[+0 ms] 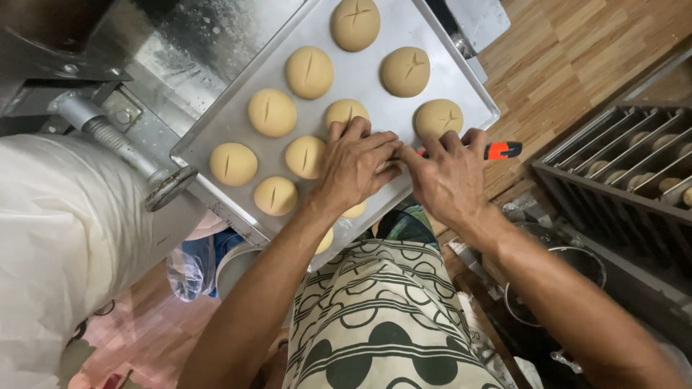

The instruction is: Brushing dough buns with egg wash and scoring them with a knife on baking trays

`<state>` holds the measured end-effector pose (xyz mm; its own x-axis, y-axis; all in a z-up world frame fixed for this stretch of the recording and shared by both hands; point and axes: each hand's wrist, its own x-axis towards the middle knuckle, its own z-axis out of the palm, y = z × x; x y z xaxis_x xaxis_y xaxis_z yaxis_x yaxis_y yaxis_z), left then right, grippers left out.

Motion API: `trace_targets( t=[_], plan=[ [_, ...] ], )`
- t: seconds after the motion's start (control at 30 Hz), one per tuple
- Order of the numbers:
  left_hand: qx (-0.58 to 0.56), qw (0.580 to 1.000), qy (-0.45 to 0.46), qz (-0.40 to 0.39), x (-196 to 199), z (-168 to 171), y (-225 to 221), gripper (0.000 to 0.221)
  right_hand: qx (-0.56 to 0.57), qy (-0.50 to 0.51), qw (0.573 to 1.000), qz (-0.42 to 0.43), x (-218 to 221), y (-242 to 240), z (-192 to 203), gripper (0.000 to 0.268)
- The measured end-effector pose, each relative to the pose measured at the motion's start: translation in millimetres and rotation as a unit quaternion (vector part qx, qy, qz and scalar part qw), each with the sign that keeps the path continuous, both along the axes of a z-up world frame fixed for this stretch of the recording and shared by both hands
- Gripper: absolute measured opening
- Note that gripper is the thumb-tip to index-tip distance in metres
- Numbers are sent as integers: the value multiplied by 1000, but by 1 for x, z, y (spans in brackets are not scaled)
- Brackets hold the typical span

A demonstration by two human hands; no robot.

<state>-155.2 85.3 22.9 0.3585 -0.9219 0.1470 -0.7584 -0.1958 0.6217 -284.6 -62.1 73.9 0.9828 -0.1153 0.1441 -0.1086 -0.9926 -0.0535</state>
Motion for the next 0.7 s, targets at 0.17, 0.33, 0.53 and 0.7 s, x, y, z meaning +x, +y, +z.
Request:
trace_targets(
  t=[0.17,0.33,0.53,0.7],
  plan=[
    [11,1000,5,-11,3,-1,4,35,-51,36,998,16,-23,-43,5,9],
    [2,1000,-17,-19,3,-5,12,56,-127,126,983,-34,-44,-73,33,26],
    [30,995,-42,85,43,23,34,71,-40,80,996,-30,-20,-56,48,18],
    [0,996,-5,92,66,11,41,70,-21,29,999,-1,26,-29,18,10]
  ],
)
